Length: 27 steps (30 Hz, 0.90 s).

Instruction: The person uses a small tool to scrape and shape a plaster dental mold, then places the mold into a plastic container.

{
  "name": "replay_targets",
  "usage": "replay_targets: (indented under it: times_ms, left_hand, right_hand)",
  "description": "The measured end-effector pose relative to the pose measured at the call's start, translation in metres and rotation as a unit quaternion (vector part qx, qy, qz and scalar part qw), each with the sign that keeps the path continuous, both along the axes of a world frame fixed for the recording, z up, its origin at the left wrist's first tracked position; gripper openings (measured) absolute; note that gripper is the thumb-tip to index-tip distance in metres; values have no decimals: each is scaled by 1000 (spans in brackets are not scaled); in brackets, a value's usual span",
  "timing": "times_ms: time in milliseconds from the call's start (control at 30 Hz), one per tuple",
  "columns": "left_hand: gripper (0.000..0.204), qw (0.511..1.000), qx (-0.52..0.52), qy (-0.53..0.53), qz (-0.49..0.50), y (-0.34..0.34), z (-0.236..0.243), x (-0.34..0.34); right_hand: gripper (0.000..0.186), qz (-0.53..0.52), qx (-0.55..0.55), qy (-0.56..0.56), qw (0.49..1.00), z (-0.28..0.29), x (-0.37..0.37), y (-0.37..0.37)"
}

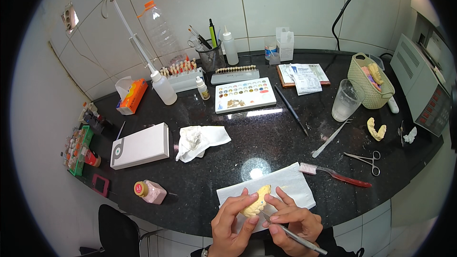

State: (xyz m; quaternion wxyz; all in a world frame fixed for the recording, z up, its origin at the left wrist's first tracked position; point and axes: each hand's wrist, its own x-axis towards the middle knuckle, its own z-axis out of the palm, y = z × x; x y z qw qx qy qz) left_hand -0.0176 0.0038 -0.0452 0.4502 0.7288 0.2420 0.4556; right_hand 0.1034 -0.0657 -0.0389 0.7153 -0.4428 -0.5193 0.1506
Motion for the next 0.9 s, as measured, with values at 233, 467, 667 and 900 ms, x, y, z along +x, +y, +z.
replay_targets:
  times_ms: [233,467,667,900]
  left_hand:
    - [32,1000,0,1,-12,1,4,-2]
    - [32,998,-4,-55,-21,3,-15,-1]
    - [29,996,-25,-71,-41,3,-14,-3]
    - [38,988,-122,-52,-75,6,-3,-10]
  right_hand:
    - [10,2,5,3,1000,-1,0,0]
    - [12,-11,28,37,999,-3,-1,-3]
    - [13,-7,-18,139,990,3,9,-11]
    - [15,41,-159,122,979,24,24,-12]
